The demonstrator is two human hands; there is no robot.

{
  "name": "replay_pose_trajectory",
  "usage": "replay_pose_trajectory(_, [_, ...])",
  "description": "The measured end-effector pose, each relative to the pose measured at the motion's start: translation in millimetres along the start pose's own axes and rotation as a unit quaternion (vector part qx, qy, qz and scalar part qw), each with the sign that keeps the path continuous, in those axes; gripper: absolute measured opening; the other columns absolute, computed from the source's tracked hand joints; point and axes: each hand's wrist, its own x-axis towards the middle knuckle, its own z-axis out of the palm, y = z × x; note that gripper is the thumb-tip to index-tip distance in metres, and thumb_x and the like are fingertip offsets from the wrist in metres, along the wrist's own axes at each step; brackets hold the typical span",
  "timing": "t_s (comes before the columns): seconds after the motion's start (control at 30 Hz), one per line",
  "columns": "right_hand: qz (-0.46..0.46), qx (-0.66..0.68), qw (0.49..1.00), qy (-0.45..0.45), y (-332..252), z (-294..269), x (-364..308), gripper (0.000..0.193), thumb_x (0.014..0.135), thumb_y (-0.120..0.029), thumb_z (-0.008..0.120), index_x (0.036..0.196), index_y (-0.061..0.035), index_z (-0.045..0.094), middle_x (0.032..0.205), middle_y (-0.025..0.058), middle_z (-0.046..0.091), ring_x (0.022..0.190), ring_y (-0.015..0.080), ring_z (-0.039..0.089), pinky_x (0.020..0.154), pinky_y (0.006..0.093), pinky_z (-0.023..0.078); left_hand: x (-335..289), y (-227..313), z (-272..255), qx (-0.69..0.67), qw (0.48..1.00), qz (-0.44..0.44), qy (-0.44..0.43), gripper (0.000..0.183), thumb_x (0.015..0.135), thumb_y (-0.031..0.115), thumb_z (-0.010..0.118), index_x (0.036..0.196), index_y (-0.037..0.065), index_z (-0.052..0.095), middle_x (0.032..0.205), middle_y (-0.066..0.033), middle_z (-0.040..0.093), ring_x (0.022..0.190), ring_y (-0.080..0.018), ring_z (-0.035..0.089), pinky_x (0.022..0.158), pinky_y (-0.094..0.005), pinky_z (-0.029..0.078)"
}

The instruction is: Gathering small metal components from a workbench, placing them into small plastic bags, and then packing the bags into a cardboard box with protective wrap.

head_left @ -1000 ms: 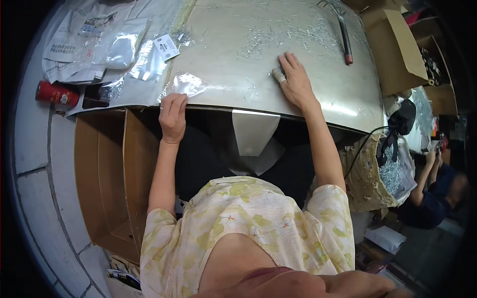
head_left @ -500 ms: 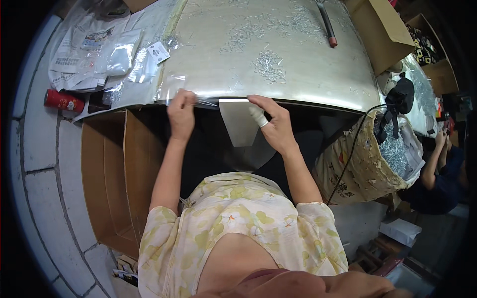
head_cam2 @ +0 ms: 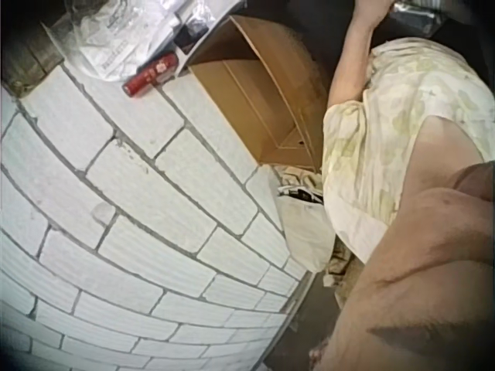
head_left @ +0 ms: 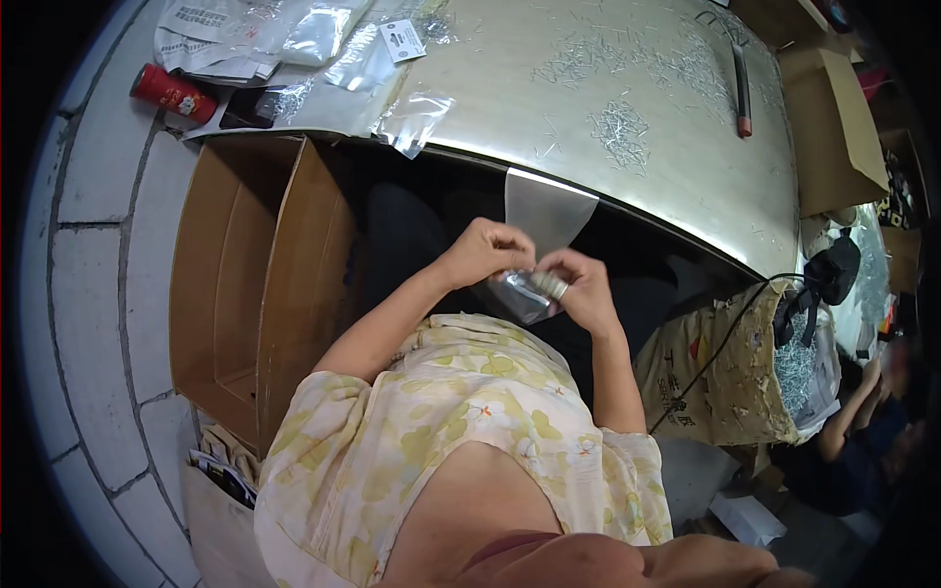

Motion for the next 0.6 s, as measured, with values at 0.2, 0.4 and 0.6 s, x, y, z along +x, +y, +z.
replay_pose_trajectory(0.2, [0.056, -0.260, 0.959, -0.098, 72.6, -17.5, -0.9, 0.010, 0.084, -0.010, 0.066, 0.087, -0.0016, 0.070, 0.071, 0.0121, 0.067, 0.060, 0.0229, 0.065, 0.056, 0.0334, 0.051, -2.1, -66.1, -19.6, 0.308, 0.947, -0.038, -0.079, 0.018, 0.073, 0.014, 0.077, 0.078, -0.001, 0.068, 0.068, -0.0119, 0.066, 0.062, -0.0200, 0.062, 0.061, -0.0322, 0.048])
replay_pose_trajectory(0.4, [-0.181, -0.390, 0.901, 0.060, -51.5, -8.1, 23.3, 0.016, 0.081, -0.008, 0.067, 0.095, 0.0001, 0.068, 0.081, 0.0151, 0.068, 0.068, 0.0255, 0.065, 0.063, 0.0323, 0.049, 3.5, -83.8, -24.9, 0.393, 0.919, 0.024, -0.008, 0.024, 0.075, 0.019, 0.076, 0.077, -0.003, 0.066, 0.073, -0.0203, 0.064, 0.069, -0.0335, 0.064, 0.064, -0.0387, 0.049])
replay_pose_trajectory(0.6, [-0.389, -0.444, 0.807, -0.004, -108.1, 84.4, 122.2, 0.038, 0.083, -0.011, 0.068, 0.119, -0.0051, 0.060, 0.114, 0.0155, 0.063, 0.103, 0.0280, 0.062, 0.085, 0.0363, 0.050, 12.5, -85.1, -23.8, 0.357, 0.933, 0.007, 0.031, 0.031, 0.077, 0.027, 0.075, 0.077, -0.002, 0.064, 0.077, -0.0217, 0.064, 0.075, -0.0362, 0.065, 0.067, -0.0426, 0.049])
